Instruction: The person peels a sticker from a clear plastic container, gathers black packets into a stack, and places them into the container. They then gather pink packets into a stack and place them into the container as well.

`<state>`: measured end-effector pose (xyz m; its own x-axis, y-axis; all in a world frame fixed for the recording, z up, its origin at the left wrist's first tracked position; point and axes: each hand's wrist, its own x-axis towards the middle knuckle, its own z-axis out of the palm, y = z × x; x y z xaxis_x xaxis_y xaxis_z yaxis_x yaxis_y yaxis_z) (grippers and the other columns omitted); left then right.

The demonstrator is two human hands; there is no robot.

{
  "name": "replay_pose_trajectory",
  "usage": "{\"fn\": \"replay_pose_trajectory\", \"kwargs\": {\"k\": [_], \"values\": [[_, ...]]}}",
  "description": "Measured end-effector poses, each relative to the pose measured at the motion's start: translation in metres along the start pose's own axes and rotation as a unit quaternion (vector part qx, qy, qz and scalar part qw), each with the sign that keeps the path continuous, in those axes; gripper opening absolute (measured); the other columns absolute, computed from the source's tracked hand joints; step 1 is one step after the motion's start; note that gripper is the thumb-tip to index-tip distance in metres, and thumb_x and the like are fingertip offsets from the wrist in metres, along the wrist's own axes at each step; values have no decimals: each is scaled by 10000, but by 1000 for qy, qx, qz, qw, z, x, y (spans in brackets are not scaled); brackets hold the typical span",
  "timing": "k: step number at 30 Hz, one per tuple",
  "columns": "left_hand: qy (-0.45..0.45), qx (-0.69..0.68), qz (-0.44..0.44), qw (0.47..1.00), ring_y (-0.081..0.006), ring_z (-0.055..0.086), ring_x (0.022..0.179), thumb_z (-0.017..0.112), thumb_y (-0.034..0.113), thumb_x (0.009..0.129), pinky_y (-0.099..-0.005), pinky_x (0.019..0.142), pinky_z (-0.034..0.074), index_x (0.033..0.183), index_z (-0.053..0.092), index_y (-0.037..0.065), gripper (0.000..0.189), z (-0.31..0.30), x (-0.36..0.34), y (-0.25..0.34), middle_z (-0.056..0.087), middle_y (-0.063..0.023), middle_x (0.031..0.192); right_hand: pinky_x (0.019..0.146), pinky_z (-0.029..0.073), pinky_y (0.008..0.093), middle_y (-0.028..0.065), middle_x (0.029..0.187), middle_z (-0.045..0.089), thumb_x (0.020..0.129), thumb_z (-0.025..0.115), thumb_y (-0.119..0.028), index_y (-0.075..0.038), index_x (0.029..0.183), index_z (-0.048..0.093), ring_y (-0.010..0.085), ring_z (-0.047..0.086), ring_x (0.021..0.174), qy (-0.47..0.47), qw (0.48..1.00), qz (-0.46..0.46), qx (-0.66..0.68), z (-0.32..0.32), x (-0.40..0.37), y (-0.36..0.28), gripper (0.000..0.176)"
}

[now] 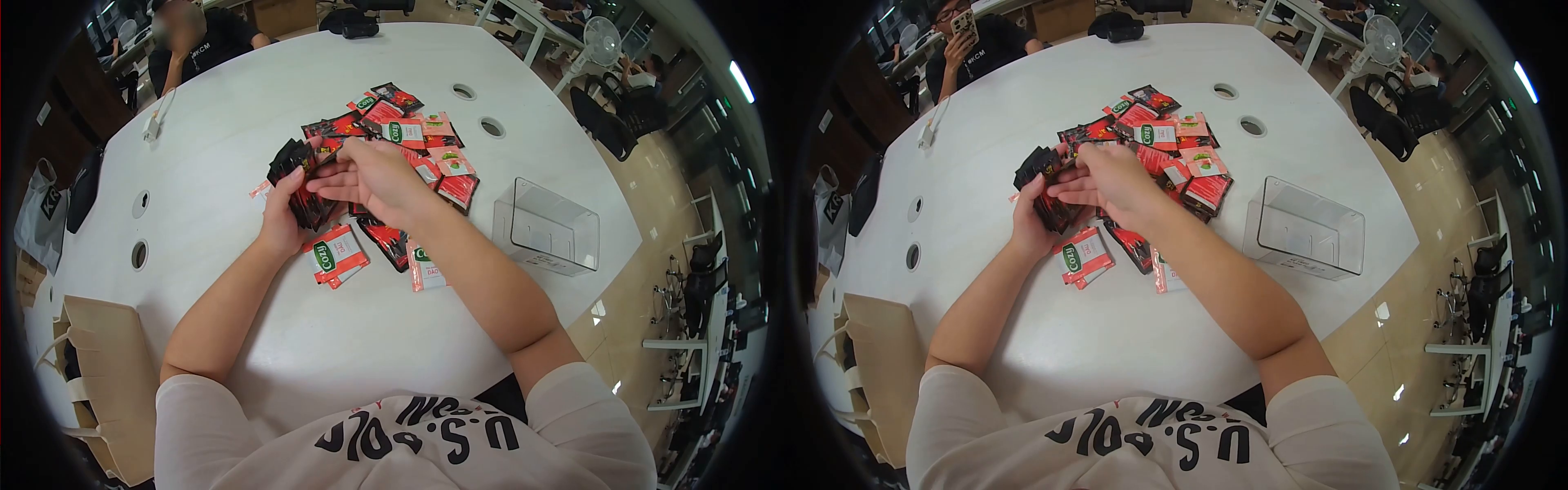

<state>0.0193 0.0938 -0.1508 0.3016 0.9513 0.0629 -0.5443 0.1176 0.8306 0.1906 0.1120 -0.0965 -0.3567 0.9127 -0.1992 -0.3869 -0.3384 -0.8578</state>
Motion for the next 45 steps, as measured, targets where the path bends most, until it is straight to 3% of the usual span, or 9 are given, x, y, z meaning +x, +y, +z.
{"fn": "replay_pose_trajectory", "kwargs": {"k": [8,15,18,19,23,26,32,38,45], "values": [[-17,29,-59,998,-257,675,1228,490,536,1064,-464,983,598,1479,507,78,618,-20,8,-7,626,-148,1385,1026,588,433,205,1176,655,1058,501,-118,19,1071,567,316,694,1142,-4,989,22,147,-5,12,17,153],[42,-104,-81,990,-261,682,1193,533,537,1058,-485,1057,536,1315,601,68,538,-21,14,2,711,-101,1225,864,624,418,134,1044,720,1056,584,-159,-25,1118,593,255,732,893,2,997,-61,-52,-15,14,-3,148],[98,-185,-48,977,-261,682,1082,527,567,1053,-472,1046,500,1244,613,66,543,-27,22,0,721,-91,1139,1001,551,506,140,1084,721,983,653,-141,10,1178,588,319,659,1152,52,763,-272,-584,-33,21,-2,256],[95,-207,-46,973,-257,665,1075,516,572,1055,-455,1032,493,1272,601,56,566,-32,23,1,703,-100,1154,1117,463,551,121,1134,715,922,716,-163,3,1294,584,348,613,1214,59,671,-369,-641,-41,24,8,428],[65,-255,-49,964,-234,618,1005,511,563,1049,-403,925,499,1381,536,35,624,-29,20,4,646,-98,1123,1221,338,579,134,1229,690,909,747,-239,-8,1449,524,341,608,1238,51,561,-406,-720,-60,39,53,628],[38,-286,-51,956,-225,623,972,514,565,1040,-418,913,503,1332,542,52,591,-34,21,4,647,-84,1090,1209,352,586,126,1221,701,912,738,-255,-29,1352,623,319,626,1223,51,586,-302,-750,-41,25,39,508],[26,-305,-44,951,-212,606,957,520,552,1037,-391,890,502,1379,528,53,605,-36,22,4,635,-74,1082,1071,490,531,84,897,753,894,747,-191,-48,1044,772,293,721,915,61,600,-383,-699,-45,31,30,209],[55,-273,-45,959,-221,622,996,521,567,1036,-408,901,519,1370,544,51,615,-32,22,2,638,-81,1104,626,556,278,87,794,752,954,706,-132,12,1069,753,147,715,657,174,804,-429,-373,-18,14,-14,191],[59,-80,-80,992,-247,705,1003,489,589,1062,-417,867,587,1206,638,84,545,-14,16,-2,702,-84,1069,672,568,293,126,908,746,922,773,-127,42,1164,726,144,728,751,112,789,-412,-442,14,-7,27,300]]}}
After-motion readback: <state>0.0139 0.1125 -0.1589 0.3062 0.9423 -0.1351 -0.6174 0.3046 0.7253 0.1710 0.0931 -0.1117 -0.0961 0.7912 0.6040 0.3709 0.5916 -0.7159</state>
